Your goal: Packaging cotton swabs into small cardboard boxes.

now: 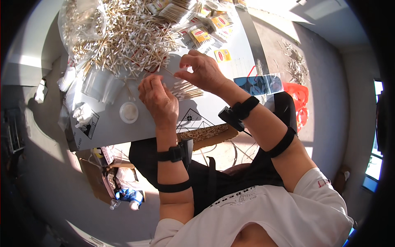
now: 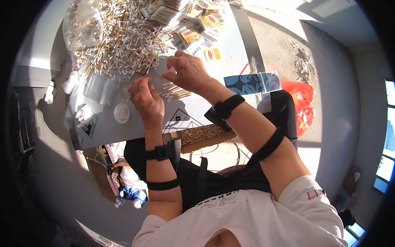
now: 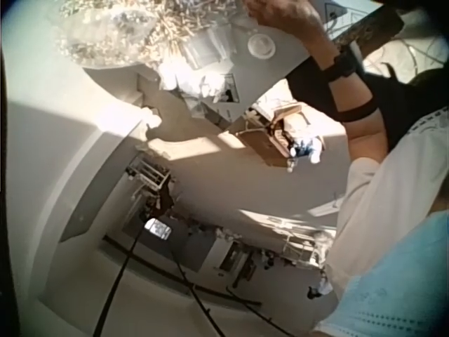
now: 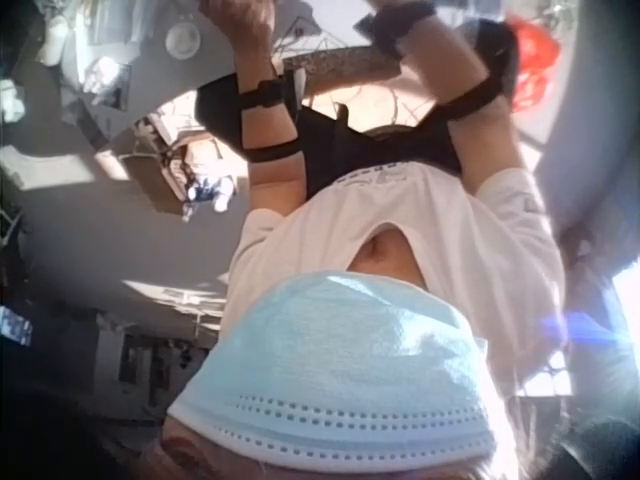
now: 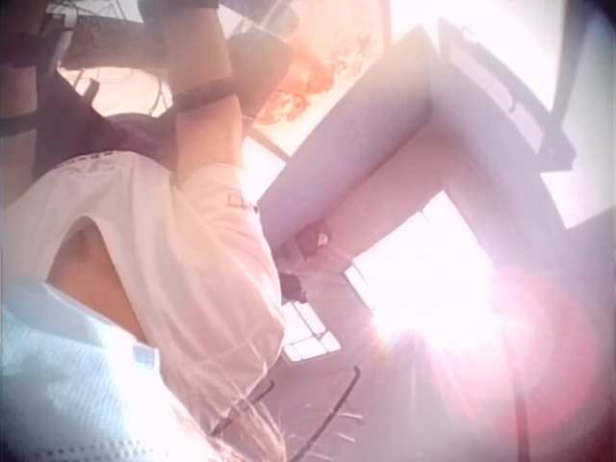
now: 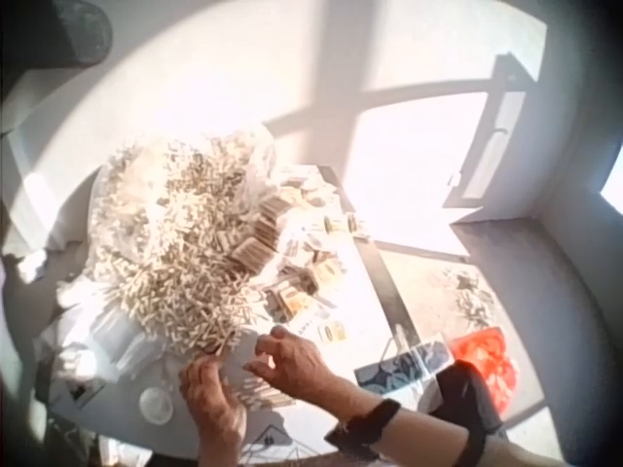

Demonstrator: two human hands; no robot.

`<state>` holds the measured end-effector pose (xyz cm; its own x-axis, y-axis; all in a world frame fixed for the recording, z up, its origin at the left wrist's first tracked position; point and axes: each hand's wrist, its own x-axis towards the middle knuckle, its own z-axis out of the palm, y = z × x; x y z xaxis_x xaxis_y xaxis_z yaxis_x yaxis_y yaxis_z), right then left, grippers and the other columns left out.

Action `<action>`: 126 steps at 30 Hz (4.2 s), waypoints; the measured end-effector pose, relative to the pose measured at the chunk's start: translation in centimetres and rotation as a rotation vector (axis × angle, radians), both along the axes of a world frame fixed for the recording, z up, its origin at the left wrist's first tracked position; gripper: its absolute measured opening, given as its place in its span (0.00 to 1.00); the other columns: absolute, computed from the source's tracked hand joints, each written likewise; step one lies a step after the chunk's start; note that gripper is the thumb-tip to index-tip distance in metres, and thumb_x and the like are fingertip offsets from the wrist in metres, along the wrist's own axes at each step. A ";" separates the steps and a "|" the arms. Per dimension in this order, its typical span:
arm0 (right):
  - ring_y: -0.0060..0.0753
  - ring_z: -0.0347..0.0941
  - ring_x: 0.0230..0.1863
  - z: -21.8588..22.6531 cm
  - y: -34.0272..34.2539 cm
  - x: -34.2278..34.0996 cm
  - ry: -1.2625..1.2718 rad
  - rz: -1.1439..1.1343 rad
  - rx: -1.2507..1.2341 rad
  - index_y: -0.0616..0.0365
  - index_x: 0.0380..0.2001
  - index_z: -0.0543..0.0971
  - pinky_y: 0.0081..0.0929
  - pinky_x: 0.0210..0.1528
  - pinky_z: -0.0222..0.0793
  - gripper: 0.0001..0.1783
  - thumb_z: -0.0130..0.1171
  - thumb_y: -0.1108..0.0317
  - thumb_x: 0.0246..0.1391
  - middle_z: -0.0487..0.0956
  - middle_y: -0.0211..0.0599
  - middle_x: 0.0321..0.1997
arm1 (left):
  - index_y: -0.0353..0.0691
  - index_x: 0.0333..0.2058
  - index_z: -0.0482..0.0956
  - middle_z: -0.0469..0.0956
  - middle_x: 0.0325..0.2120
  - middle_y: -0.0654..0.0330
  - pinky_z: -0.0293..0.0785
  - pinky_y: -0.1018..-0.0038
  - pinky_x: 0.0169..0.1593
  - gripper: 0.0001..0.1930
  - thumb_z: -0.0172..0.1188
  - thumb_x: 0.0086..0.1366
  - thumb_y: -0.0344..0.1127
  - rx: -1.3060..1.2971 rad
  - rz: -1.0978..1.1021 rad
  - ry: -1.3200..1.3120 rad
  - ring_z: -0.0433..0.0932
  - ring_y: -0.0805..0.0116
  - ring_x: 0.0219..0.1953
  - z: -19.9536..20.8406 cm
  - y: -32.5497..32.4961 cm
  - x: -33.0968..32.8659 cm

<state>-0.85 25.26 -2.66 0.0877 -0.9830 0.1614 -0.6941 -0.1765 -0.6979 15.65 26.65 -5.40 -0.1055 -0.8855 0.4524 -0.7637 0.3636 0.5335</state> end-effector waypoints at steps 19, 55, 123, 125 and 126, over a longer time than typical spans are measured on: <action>0.41 0.74 0.48 -1.2 1.2 -3.6 0.088 0.159 -0.113 0.59 0.32 0.79 0.31 0.49 0.71 0.07 0.59 0.81 0.49 0.77 0.37 0.42 | 0.38 0.46 0.77 0.72 0.47 0.57 0.62 0.57 0.55 0.18 0.61 0.54 0.24 0.039 -0.212 -0.154 0.68 0.53 0.53 0.9 1.2 -1.0; 0.37 0.78 0.34 -1.3 3.5 -1.5 -0.087 -0.221 0.096 0.56 0.29 0.80 0.30 0.37 0.72 0.07 0.64 0.69 0.43 0.77 0.37 0.30 | 0.34 0.62 0.61 0.63 0.59 0.48 0.43 0.49 0.70 0.45 0.63 0.55 0.60 0.119 -0.313 -0.392 0.53 0.49 0.68 0.6 3.4 -2.4; 0.22 0.71 0.32 -2.0 10.5 -2.2 -0.341 -0.280 0.048 0.61 0.32 0.81 0.20 0.35 0.68 0.04 0.63 0.77 0.51 0.74 0.31 0.32 | 0.44 0.68 0.53 0.50 0.70 0.58 0.37 0.51 0.72 0.50 0.66 0.53 0.58 0.247 -0.403 -0.406 0.48 0.64 0.72 1.1 3.7 -0.8; 0.24 0.72 0.32 -2.3 10.5 -2.1 -0.268 -0.266 -0.007 0.61 0.32 0.81 0.21 0.35 0.69 0.04 0.63 0.77 0.51 0.74 0.32 0.32 | 0.44 0.68 0.53 0.51 0.70 0.58 0.36 0.51 0.72 0.50 0.66 0.52 0.57 0.255 -0.395 -0.427 0.47 0.64 0.72 1.0 3.7 -1.0; 0.26 0.72 0.32 -2.4 10.5 -2.0 -0.195 -0.251 -0.063 0.61 0.33 0.81 0.22 0.36 0.69 0.05 0.63 0.77 0.51 0.74 0.33 0.31 | 0.44 0.68 0.53 0.51 0.70 0.59 0.37 0.51 0.72 0.50 0.66 0.52 0.57 0.254 -0.392 -0.428 0.48 0.64 0.72 1.0 3.7 -1.1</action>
